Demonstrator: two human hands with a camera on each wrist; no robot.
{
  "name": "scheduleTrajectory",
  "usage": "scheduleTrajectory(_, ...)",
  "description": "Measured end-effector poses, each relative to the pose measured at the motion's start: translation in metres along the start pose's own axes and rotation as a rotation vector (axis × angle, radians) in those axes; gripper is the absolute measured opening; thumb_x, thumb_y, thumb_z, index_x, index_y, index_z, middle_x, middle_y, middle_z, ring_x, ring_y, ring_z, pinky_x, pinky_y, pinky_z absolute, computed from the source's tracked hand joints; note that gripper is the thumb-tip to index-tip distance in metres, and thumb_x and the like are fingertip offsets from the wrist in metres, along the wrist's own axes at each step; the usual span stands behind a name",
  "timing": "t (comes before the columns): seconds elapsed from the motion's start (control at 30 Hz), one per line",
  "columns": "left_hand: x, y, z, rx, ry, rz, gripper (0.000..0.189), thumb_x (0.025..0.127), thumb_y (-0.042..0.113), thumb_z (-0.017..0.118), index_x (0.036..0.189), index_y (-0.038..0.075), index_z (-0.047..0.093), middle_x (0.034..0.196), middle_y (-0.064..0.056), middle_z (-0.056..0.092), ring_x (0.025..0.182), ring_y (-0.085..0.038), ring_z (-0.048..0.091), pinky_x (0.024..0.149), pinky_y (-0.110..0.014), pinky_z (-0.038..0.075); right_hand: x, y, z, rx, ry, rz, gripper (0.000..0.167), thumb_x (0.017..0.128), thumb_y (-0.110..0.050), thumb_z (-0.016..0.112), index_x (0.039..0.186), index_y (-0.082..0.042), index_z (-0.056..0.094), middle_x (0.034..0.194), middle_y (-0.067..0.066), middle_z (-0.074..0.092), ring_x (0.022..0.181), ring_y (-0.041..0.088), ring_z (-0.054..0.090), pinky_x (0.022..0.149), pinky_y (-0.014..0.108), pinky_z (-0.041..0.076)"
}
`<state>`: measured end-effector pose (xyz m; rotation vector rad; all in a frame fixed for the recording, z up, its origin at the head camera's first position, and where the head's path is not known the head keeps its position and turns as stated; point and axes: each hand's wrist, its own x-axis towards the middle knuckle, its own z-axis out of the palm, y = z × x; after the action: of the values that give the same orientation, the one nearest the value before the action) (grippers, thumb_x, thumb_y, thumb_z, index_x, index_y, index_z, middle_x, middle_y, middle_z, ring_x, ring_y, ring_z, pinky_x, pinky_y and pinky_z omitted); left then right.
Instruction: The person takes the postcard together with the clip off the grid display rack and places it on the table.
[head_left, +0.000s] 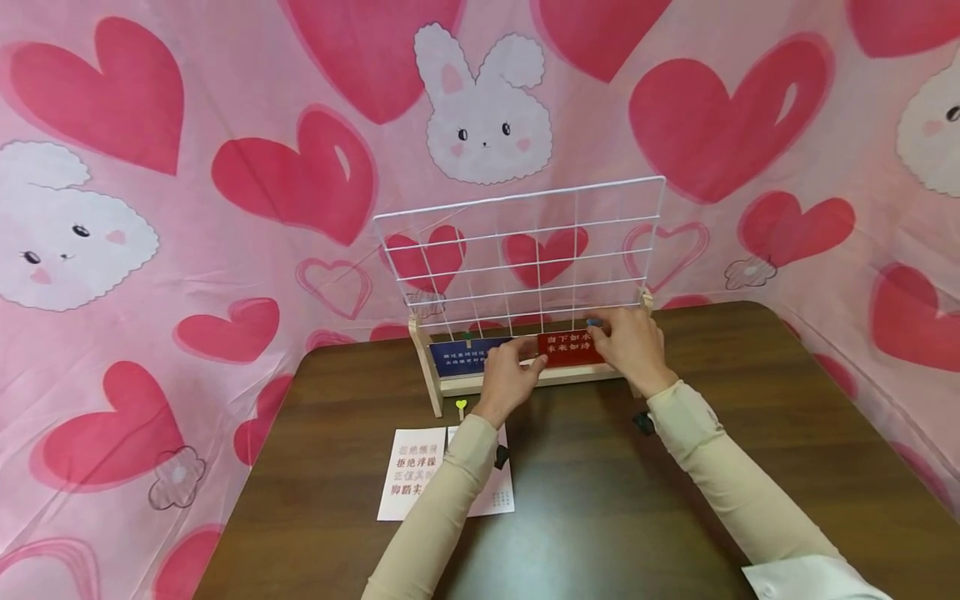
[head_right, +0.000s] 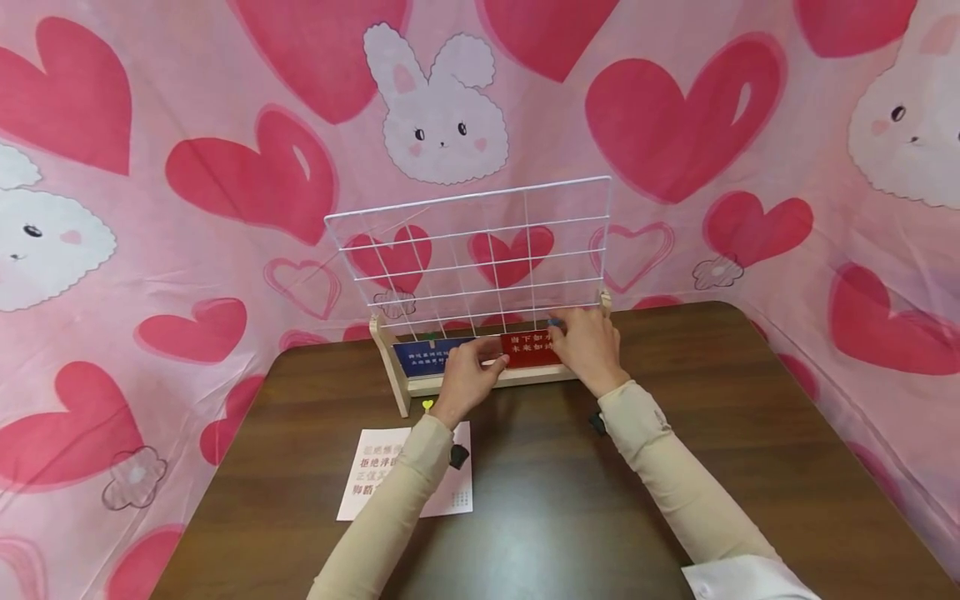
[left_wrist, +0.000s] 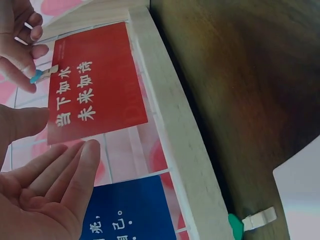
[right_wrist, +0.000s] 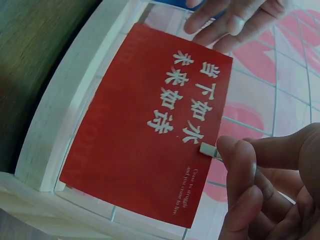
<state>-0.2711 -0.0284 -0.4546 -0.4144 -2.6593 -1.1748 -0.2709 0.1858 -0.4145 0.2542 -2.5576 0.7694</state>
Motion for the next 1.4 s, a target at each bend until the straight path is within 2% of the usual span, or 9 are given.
scheduleTrajectory(0.17,0.000,-0.002,0.003,-0.023,0.014,0.000,0.034,0.096,0.019,0.074,0.127,0.005,0.073,0.119,-0.011,0.079,0.106,-0.022,0.078,0.091,-0.037,0.062,-0.001,0.004,0.003,-0.007,-0.031,0.010,0.022,0.094,-0.015,0.070,0.114,-0.017,0.079,0.066,0.006,0.064,0.055,0.025,0.051,0.045,0.040,0.042)
scheduleTrajectory(0.33,0.003,-0.001,0.005,-0.051,0.028,-0.017,0.031,0.097,0.017,0.074,0.125,0.006,0.074,0.116,-0.009,0.080,0.102,-0.021,0.079,0.089,-0.035,0.062,0.003,0.007,0.005,-0.019,-0.016,0.024,0.019,0.096,-0.018,0.069,0.111,-0.017,0.080,0.076,0.009,0.072,0.063,0.033,0.059,0.050,0.048,0.048)
scheduleTrajectory(0.67,0.014,-0.001,0.004,0.044,0.096,0.022,0.018,0.098,0.020,0.074,0.112,0.010,0.081,0.098,-0.006,0.083,0.082,-0.017,0.077,0.076,-0.030,0.061,0.006,0.011,0.003,-0.027,-0.019,0.046,0.020,0.096,-0.020,0.070,0.112,-0.017,0.081,0.088,0.014,0.077,0.068,0.037,0.064,0.054,0.051,0.048)
scheduleTrajectory(0.93,0.015,0.000,0.005,0.059,0.109,0.026,0.016,0.098,0.020,0.074,0.108,0.010,0.082,0.097,-0.005,0.083,0.080,-0.016,0.076,0.076,-0.031,0.061,0.009,0.012,0.001,-0.006,-0.020,0.031,0.018,0.093,-0.015,0.072,0.107,-0.013,0.083,0.082,0.011,0.079,0.064,0.029,0.061,0.053,0.043,0.043)
scheduleTrajectory(1.13,0.013,-0.001,0.006,0.048,0.109,0.019,0.015,0.097,0.017,0.074,0.107,0.008,0.081,0.095,-0.005,0.083,0.077,-0.016,0.075,0.074,-0.033,0.060,0.010,0.013,0.000,0.011,-0.023,0.007,0.013,0.092,-0.013,0.075,0.101,-0.010,0.083,0.071,0.007,0.076,0.063,0.026,0.065,0.054,0.042,0.044)
scheduleTrajectory(1.4,0.012,-0.001,0.005,0.029,0.092,-0.001,0.016,0.098,0.018,0.073,0.109,0.009,0.081,0.099,-0.006,0.083,0.080,-0.017,0.076,0.074,-0.029,0.062,0.012,0.012,-0.009,0.051,-0.047,0.014,0.013,0.094,-0.014,0.074,0.101,-0.007,0.083,0.069,0.008,0.077,0.050,0.013,0.066,0.063,0.048,0.052)
